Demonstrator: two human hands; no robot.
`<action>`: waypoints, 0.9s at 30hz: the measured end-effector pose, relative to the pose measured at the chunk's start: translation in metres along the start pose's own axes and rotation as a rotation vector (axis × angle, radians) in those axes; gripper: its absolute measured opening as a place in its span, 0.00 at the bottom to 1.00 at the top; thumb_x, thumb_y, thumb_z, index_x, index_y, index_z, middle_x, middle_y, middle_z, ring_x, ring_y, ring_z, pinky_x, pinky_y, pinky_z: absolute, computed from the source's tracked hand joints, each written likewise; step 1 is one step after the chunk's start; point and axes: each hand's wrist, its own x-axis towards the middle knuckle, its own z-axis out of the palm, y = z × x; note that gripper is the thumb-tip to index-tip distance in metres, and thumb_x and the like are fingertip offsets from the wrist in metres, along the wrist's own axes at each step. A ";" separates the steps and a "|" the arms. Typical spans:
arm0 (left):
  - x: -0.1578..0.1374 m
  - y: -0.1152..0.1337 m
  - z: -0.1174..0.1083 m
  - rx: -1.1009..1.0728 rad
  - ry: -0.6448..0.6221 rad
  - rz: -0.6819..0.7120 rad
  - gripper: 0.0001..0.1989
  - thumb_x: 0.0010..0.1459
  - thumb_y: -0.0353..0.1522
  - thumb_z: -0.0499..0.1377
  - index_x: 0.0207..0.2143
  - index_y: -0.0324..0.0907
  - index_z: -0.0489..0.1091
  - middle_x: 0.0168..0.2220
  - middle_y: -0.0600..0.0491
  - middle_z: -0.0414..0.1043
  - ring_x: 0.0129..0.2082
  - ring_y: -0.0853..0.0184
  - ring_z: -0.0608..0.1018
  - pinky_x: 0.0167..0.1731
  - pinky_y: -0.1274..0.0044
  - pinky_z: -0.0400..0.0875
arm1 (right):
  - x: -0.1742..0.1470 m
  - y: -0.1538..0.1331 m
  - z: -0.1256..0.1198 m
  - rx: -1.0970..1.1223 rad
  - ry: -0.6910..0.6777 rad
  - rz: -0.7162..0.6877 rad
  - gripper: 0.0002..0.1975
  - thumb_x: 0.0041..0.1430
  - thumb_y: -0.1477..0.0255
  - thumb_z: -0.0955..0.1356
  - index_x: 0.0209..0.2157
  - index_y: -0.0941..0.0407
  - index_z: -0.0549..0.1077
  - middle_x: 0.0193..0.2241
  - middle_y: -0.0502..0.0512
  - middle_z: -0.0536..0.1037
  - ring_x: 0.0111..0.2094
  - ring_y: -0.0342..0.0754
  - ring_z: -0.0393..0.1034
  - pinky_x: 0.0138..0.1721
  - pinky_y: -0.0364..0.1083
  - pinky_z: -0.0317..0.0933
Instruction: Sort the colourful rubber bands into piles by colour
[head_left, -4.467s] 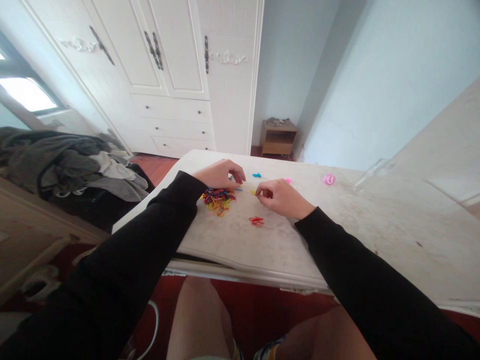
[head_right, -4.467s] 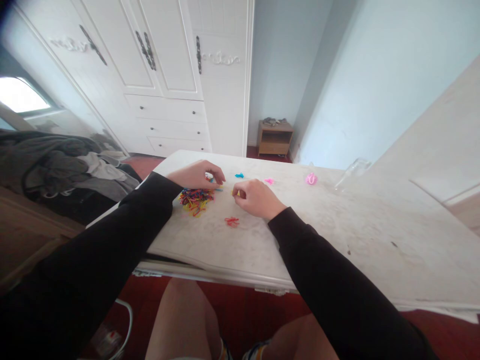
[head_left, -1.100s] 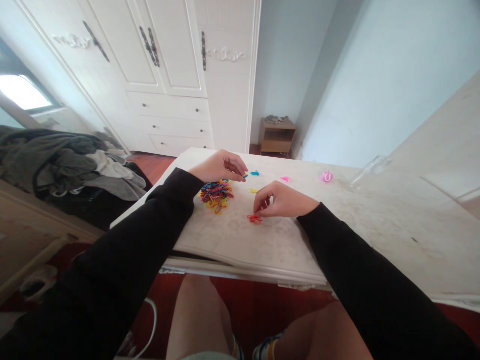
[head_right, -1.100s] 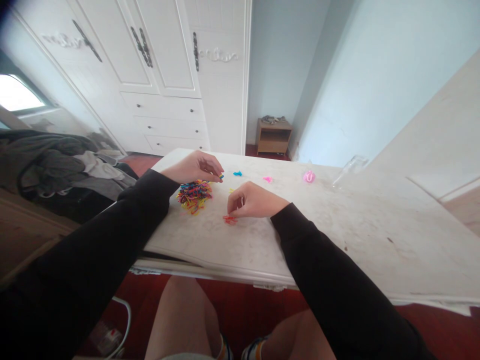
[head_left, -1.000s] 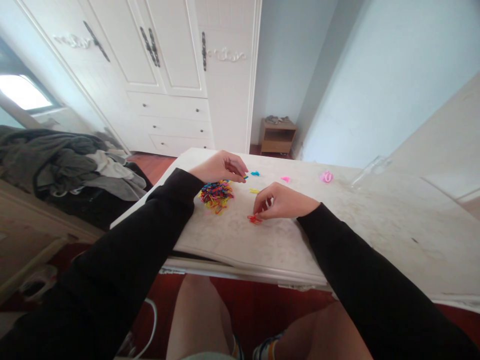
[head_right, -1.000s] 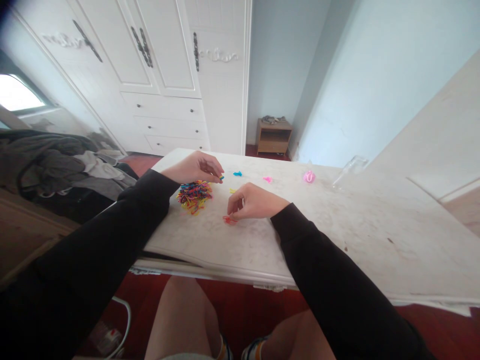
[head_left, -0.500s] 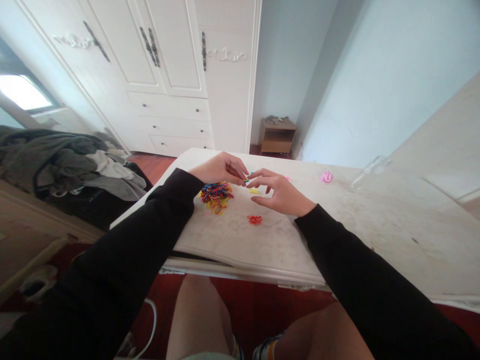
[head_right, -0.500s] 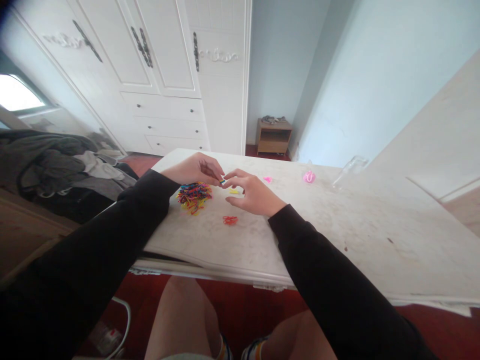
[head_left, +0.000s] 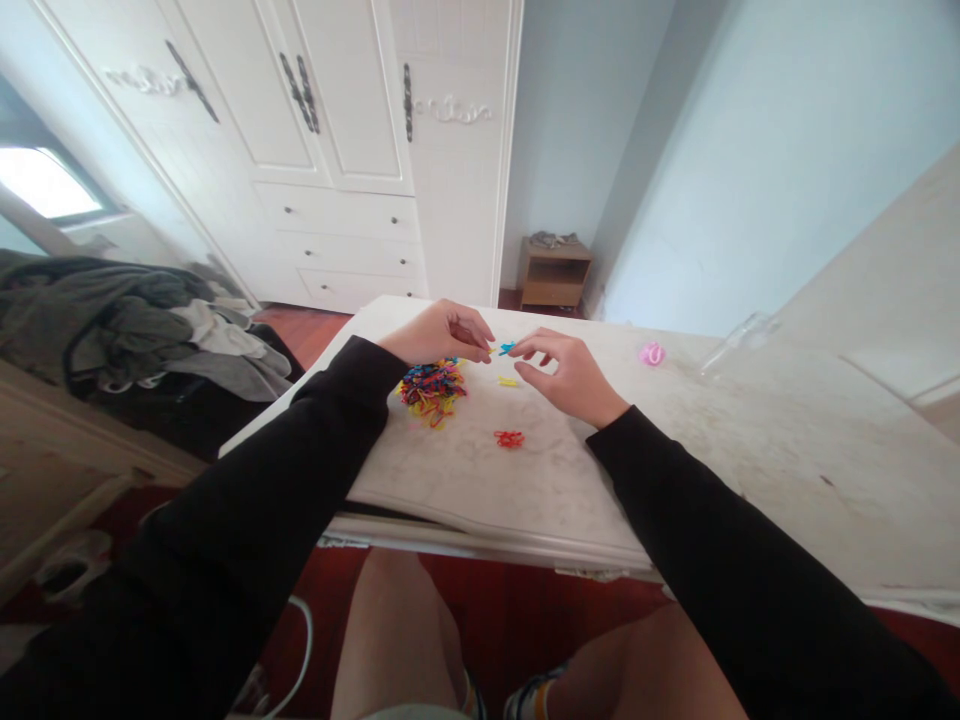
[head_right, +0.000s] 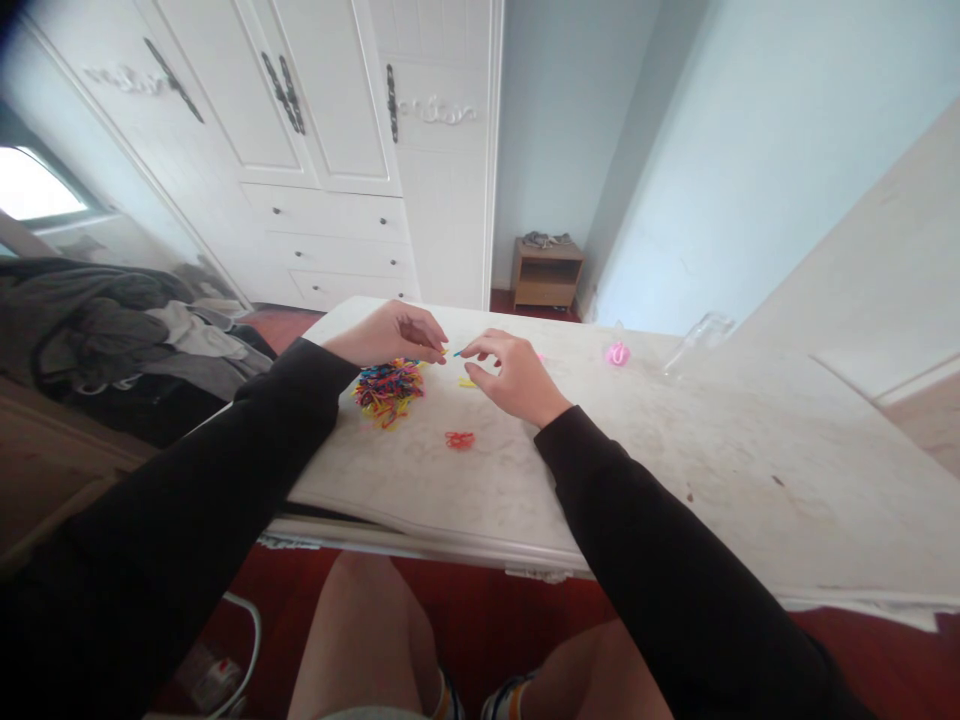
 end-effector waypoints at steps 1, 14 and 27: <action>0.001 -0.002 -0.001 0.007 0.016 0.009 0.18 0.43 0.36 0.78 0.33 0.37 0.78 0.30 0.47 0.83 0.34 0.60 0.87 0.41 0.70 0.83 | 0.001 0.005 0.000 -0.031 0.026 0.017 0.08 0.60 0.74 0.69 0.39 0.56 0.81 0.40 0.58 0.82 0.41 0.51 0.75 0.38 0.48 0.68; 0.004 -0.008 0.001 0.147 0.098 0.074 0.13 0.46 0.35 0.76 0.31 0.37 0.80 0.30 0.47 0.83 0.30 0.66 0.84 0.34 0.76 0.80 | 0.011 0.034 0.017 -0.412 -0.177 0.109 0.19 0.61 0.73 0.68 0.53 0.57 0.77 0.56 0.65 0.78 0.57 0.62 0.68 0.55 0.61 0.63; 0.004 -0.011 0.002 0.120 0.061 0.042 0.15 0.44 0.35 0.77 0.33 0.37 0.80 0.30 0.47 0.83 0.31 0.65 0.85 0.35 0.75 0.81 | 0.014 0.033 0.011 -0.276 0.008 0.088 0.08 0.61 0.72 0.67 0.40 0.56 0.78 0.45 0.62 0.81 0.49 0.58 0.74 0.54 0.58 0.64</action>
